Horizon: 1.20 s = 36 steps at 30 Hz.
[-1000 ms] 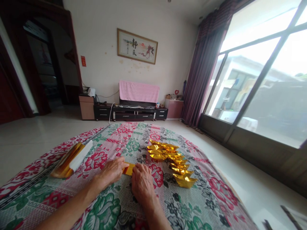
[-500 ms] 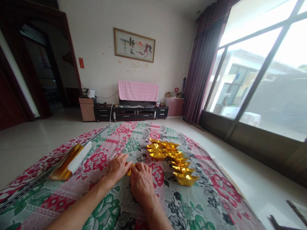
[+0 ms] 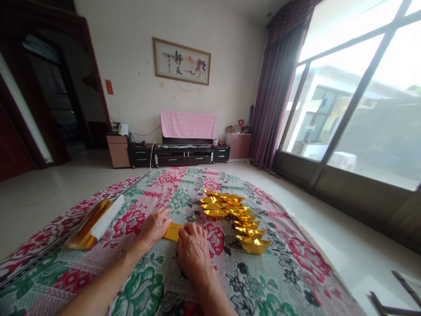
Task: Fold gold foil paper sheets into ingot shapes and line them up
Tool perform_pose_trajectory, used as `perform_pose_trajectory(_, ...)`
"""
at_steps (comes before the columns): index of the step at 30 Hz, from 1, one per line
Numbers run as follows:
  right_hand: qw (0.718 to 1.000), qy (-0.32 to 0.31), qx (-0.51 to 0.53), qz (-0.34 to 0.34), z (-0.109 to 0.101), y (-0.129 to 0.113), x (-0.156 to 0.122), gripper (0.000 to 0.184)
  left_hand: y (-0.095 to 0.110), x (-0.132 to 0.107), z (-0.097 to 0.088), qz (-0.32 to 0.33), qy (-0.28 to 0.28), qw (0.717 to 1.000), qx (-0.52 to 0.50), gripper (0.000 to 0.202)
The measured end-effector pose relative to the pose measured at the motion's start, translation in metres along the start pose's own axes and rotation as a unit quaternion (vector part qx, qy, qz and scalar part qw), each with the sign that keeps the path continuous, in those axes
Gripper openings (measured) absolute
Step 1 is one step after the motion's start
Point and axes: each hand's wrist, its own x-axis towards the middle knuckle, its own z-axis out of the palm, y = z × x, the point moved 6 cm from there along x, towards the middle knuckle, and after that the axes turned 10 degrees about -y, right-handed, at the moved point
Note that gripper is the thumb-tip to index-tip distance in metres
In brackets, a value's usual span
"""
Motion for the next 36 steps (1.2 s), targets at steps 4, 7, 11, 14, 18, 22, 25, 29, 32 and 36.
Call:
perform_pose_trajectory(4,1.0,0.003,0.006,-0.002,0.001,0.001,0.001,0.017,-0.01,0.005,0.0,0.02,0.008,1.0,-0.011,0.032)
perform_pose_trajectory(7,1.0,0.008,0.006,-0.002,0.001,0.001,0.001,0.017,-0.023,0.008,-0.001,0.02,0.023,0.999,-0.009,0.031)
perform_pose_trajectory(11,1.0,0.012,0.002,-0.007,0.0,0.0,0.0,0.018,-0.035,0.007,-0.002,0.051,0.07,0.995,-0.045,0.032)
perform_pose_trajectory(14,1.0,0.013,-0.002,-0.014,-0.001,-0.001,0.0,0.018,-0.028,0.001,-0.005,0.131,0.109,0.979,-0.113,0.031)
perform_pose_trajectory(18,1.0,0.019,-0.009,-0.02,-0.002,-0.003,0.001,0.02,-0.003,-0.007,-0.003,0.219,0.046,0.968,-0.116,0.026)
perform_pose_trajectory(22,0.999,0.031,-0.007,-0.02,0.0,0.0,0.001,0.024,0.014,-0.013,-0.003,0.221,-0.02,0.973,-0.059,0.028)
perform_pose_trajectory(25,0.998,0.069,-0.003,-0.004,0.002,0.007,0.001,0.037,0.011,-0.011,-0.006,0.156,-0.049,0.986,-0.035,0.033)
perform_pose_trajectory(29,0.992,0.124,0.028,0.004,0.007,0.019,0.001,0.053,-0.006,-0.005,-0.002,0.03,-0.116,0.99,-0.081,0.034)
perform_pose_trajectory(32,0.981,0.182,0.055,0.025,0.004,0.027,0.001,0.055,-0.016,-0.001,0.002,-0.028,-0.104,0.976,-0.191,0.027)
perform_pose_trajectory(36,0.976,0.202,0.087,0.007,-0.002,0.025,0.002,0.042,-0.018,0.0,0.008,-0.065,-0.087,0.93,-0.35,0.025)
